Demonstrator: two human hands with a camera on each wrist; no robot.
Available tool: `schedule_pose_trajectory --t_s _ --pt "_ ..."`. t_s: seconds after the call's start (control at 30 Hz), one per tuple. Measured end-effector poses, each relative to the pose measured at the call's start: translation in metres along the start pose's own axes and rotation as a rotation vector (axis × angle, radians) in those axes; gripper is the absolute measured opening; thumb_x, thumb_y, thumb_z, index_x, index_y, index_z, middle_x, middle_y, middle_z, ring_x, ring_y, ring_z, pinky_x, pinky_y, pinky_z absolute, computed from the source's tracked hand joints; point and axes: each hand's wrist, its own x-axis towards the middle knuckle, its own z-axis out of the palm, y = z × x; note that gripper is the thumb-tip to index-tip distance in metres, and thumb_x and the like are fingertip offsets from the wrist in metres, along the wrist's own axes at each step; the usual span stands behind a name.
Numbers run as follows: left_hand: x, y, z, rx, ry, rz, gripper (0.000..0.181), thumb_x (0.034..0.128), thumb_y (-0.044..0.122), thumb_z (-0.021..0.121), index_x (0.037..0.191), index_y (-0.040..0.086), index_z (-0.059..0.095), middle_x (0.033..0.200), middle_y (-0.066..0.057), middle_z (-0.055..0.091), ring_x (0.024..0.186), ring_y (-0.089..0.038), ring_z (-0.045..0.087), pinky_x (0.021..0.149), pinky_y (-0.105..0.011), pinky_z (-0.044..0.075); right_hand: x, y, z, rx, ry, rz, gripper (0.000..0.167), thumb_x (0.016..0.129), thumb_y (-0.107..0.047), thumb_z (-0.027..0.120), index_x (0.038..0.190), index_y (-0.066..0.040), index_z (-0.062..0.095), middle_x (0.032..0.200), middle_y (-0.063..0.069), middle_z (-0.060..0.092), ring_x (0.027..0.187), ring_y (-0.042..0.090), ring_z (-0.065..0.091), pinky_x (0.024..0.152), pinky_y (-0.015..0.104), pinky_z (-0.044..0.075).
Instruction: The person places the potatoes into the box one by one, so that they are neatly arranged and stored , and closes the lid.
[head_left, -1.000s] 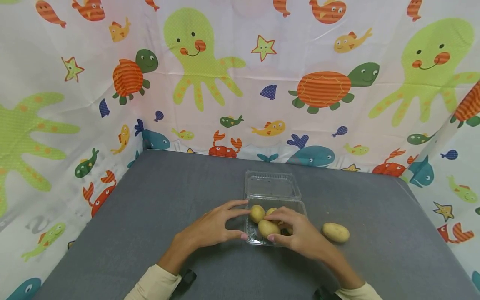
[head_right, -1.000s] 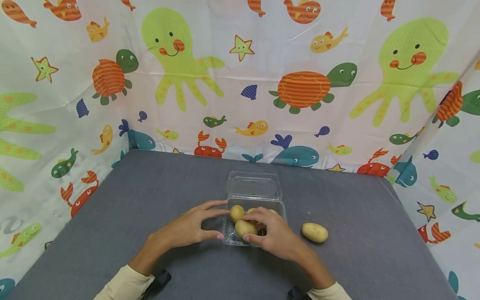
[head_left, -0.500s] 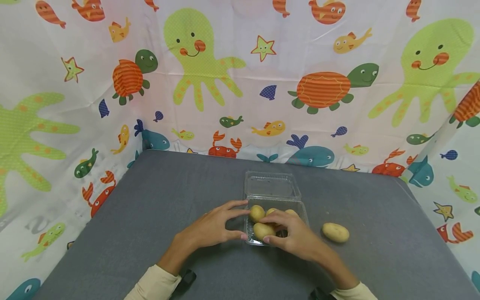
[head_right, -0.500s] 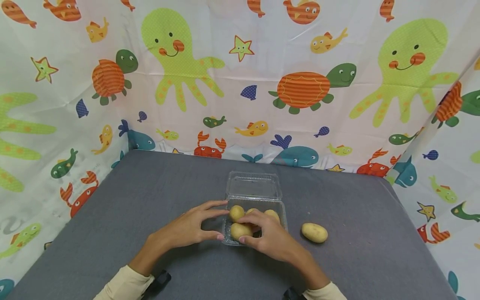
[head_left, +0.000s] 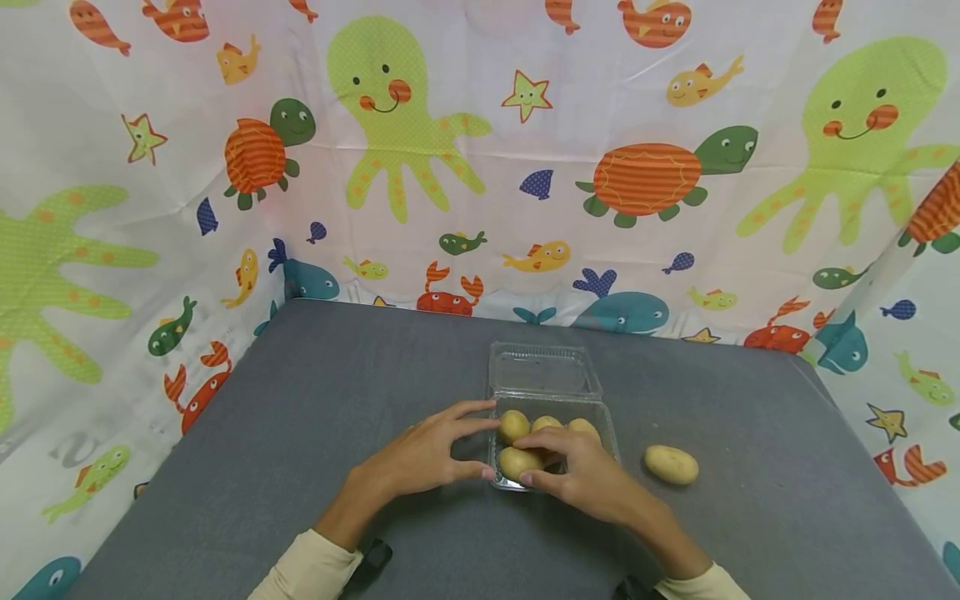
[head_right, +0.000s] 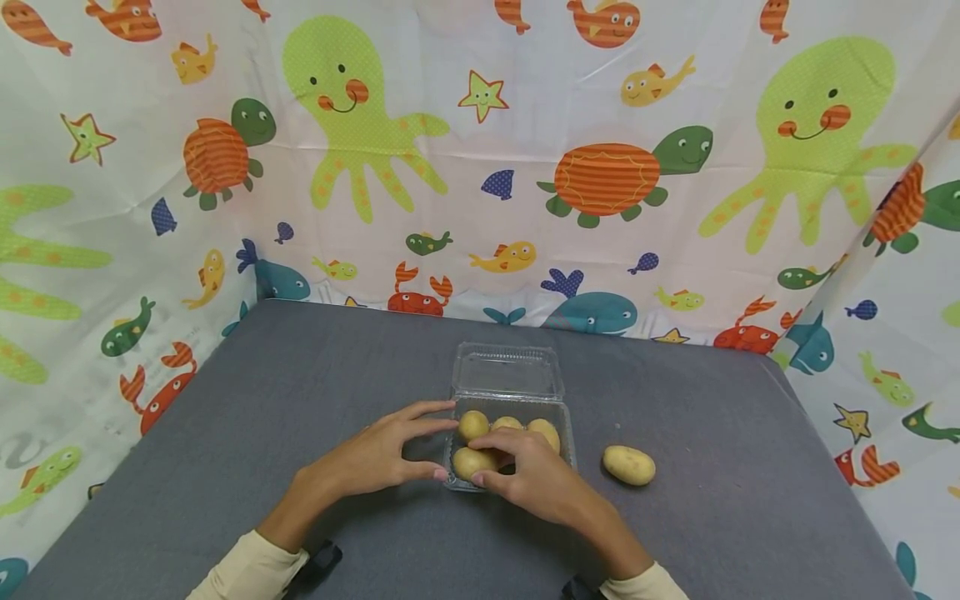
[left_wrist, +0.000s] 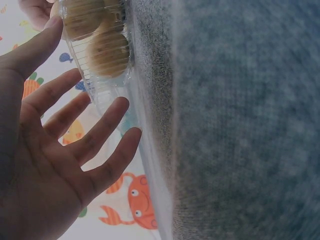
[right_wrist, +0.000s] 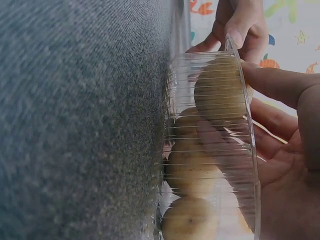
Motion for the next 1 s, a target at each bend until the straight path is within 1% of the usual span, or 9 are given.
schedule_pose_trajectory --t_s 0.2,0.43,0.7,1.0 --pt "0.0001 -0.0001 0.0002 -0.004 0.0 0.003 0.073 0.0916 0.06 0.077 0.154 0.029 0.058 0.169 0.014 0.037 0.153 -0.022 0.041 0.116 -0.06 0.043 0.0017 -0.0024 0.0009 -0.018 -0.014 0.029 0.035 0.098 -0.029 0.078 0.129 -0.012 0.074 0.115 -0.005 0.073 0.1 0.009 0.07 0.088 0.035 0.062" --pt "-0.0001 0.0001 -0.0001 -0.009 0.0 0.004 0.073 0.0918 0.06 0.077 0.155 0.029 0.057 0.169 0.014 0.036 0.153 -0.023 0.041 0.115 -0.06 0.044 0.0034 -0.0051 0.0011 -0.015 -0.043 0.066 0.035 0.1 -0.028 0.077 0.13 -0.011 0.074 0.113 -0.006 0.071 0.099 0.009 0.071 0.088 0.036 0.062" --pt "0.0002 -0.0004 0.0003 -0.006 0.0 0.003 0.072 0.0919 0.06 0.077 0.155 0.03 0.057 0.169 0.014 0.036 0.153 -0.023 0.041 0.115 -0.06 0.044 0.0039 -0.0068 0.0005 -0.029 -0.057 0.073 0.036 0.101 -0.029 0.075 0.131 -0.01 0.074 0.113 -0.005 0.072 0.098 0.009 0.071 0.087 0.037 0.062" --pt "0.0 -0.0009 0.0009 -0.007 0.004 -0.002 0.072 0.0917 0.06 0.077 0.154 0.03 0.058 0.169 0.014 0.036 0.153 -0.024 0.041 0.115 -0.061 0.043 0.0041 -0.0071 0.0007 -0.062 -0.052 0.068 0.036 0.102 -0.034 0.073 0.129 -0.01 0.076 0.111 -0.004 0.077 0.093 0.007 0.073 0.081 0.027 0.061"
